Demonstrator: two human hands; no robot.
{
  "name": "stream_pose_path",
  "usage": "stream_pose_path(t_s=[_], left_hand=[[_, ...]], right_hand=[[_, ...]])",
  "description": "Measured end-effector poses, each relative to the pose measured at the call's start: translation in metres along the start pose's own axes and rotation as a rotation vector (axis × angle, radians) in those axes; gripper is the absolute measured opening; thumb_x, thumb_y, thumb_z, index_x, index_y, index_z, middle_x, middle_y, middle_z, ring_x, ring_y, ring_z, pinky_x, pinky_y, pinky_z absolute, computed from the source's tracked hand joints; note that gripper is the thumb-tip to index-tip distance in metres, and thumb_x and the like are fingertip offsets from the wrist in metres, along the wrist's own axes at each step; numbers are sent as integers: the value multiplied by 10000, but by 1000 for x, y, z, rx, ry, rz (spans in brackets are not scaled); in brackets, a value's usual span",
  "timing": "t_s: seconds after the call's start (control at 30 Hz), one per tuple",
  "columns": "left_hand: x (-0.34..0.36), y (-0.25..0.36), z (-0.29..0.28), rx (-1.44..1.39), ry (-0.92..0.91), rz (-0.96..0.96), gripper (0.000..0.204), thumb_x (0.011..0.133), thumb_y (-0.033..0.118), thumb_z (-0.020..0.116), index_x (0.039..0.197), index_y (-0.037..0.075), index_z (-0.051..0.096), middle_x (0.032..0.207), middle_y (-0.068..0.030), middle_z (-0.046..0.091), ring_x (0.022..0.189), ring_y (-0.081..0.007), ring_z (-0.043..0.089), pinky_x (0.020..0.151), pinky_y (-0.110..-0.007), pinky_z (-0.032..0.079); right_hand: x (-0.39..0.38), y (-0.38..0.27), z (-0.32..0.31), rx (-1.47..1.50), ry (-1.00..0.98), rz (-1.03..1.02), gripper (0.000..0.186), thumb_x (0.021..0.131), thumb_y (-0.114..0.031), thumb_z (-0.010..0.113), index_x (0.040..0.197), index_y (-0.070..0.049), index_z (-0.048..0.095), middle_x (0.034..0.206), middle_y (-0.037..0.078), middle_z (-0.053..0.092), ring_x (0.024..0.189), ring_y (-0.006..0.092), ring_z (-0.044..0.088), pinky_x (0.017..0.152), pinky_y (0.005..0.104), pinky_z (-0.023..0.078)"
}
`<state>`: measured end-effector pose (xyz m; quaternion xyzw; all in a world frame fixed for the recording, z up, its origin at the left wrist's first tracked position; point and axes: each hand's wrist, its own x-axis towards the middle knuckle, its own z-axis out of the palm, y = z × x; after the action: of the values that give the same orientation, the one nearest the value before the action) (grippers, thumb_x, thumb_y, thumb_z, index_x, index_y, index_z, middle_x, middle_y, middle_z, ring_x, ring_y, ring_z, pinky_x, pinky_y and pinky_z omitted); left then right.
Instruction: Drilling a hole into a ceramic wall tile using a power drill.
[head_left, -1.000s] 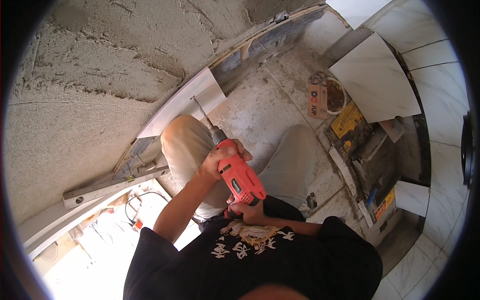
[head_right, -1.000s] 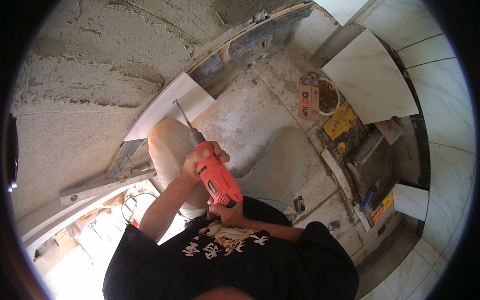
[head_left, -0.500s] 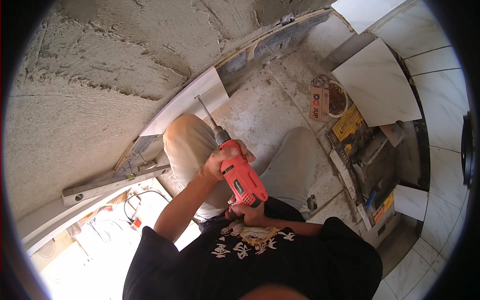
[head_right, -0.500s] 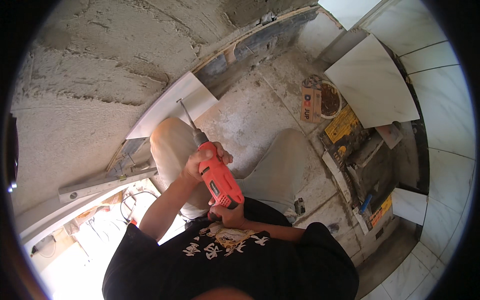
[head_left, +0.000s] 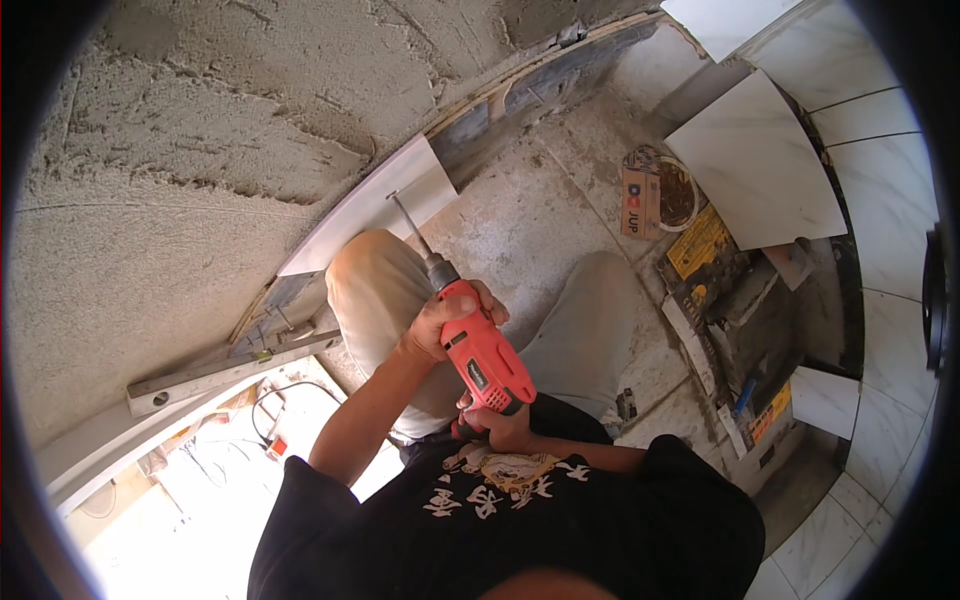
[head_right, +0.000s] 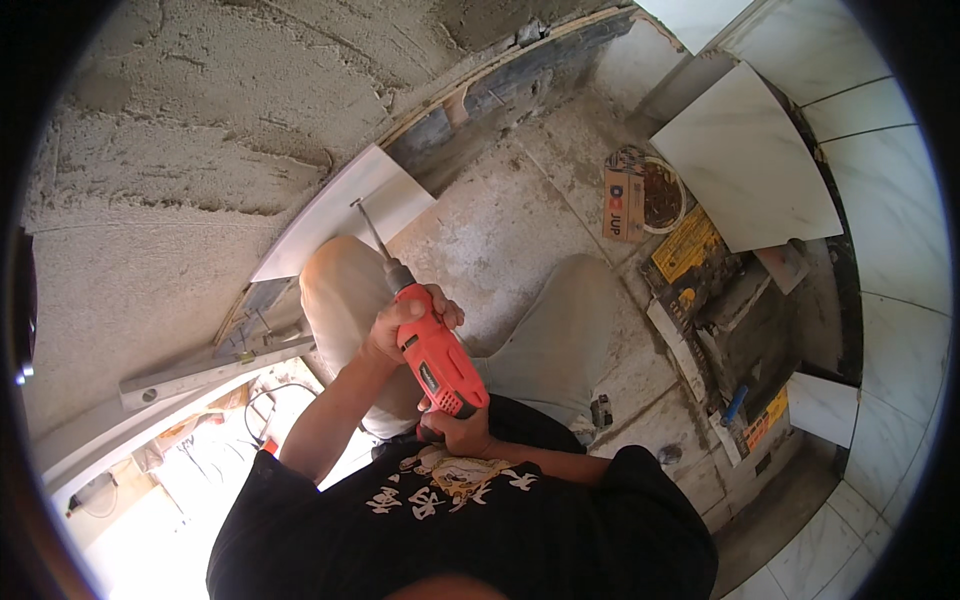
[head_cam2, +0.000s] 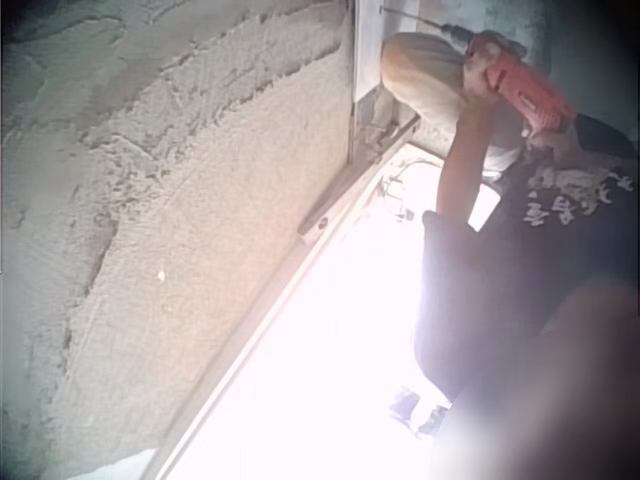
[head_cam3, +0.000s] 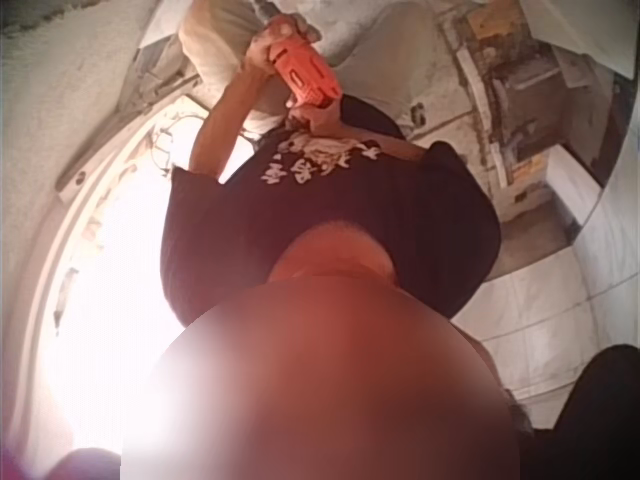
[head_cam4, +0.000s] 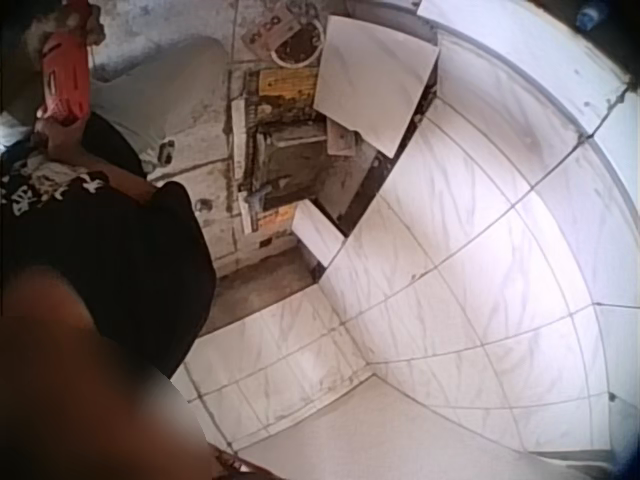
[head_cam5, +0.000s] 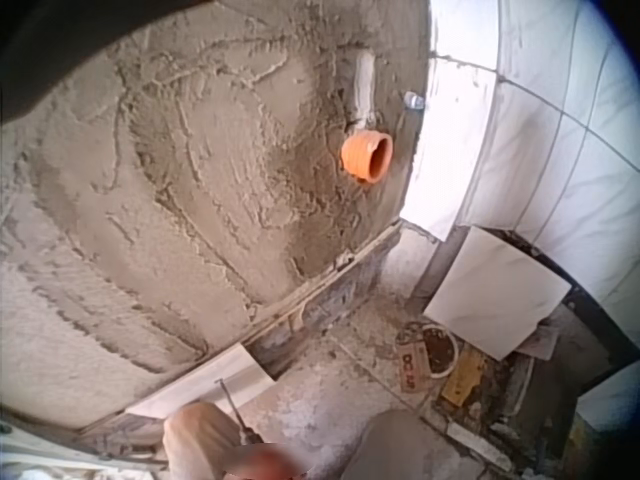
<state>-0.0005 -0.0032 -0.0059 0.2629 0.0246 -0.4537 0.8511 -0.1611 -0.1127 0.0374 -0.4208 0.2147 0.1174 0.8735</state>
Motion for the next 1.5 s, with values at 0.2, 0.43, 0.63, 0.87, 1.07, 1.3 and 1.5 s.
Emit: stream_pose_path(t_s=[0.2,0.43,0.63,0.87,1.07,1.3,1.5], left_hand=[[-1,1,1,8,48,-32,305,852,272,665,1024,24,623,1007,-183,671,954,-270,645,834,-390,543],[-1,3,2,49,170,-85,302,853,251,679,1044,22,630,1002,-185,685,958,-276,664,845,-402,559],[0,6,10,115,285,-117,297,844,251,685,1021,17,639,970,-189,687,938,-275,668,841,-411,554],[4,2,10,140,344,-90,288,845,221,702,1021,1,645,980,-186,690,918,-266,669,814,-394,565],[3,2,16,190,345,-43,302,843,228,708,1027,-2,640,974,-188,699,888,-255,675,794,-378,565],[0,5,21,310,347,-30,347,836,273,740,1047,17,639,989,-156,709,875,-237,687,807,-370,566],[-7,6,19,169,308,-42,408,815,338,784,1044,34,636,1021,-147,708,919,-242,689,845,-379,565]], right_hand=[[0,0,-1,7,14,21,202,736,57,618,931,4,627,762,42,609,628,123,578,579,268,479],[6,5,-5,130,41,61,206,713,10,621,919,17,627,778,71,632,650,162,605,616,306,507],[8,-1,-4,226,20,142,213,680,4,603,892,24,612,775,113,628,657,210,617,629,331,519],[11,1,-8,270,2,160,198,684,-25,585,874,30,603,769,127,621,652,230,616,629,340,521],[11,10,-17,326,-56,153,228,704,-23,554,923,28,593,820,133,623,716,248,628,643,364,533],[15,30,-30,396,-104,226,413,703,-80,536,1110,-17,528,966,132,591,948,291,591,754,433,527],[9,9,-6,256,-84,275,542,691,-79,532,1227,-41,457,954,130,568,940,293,566,774,440,515]])
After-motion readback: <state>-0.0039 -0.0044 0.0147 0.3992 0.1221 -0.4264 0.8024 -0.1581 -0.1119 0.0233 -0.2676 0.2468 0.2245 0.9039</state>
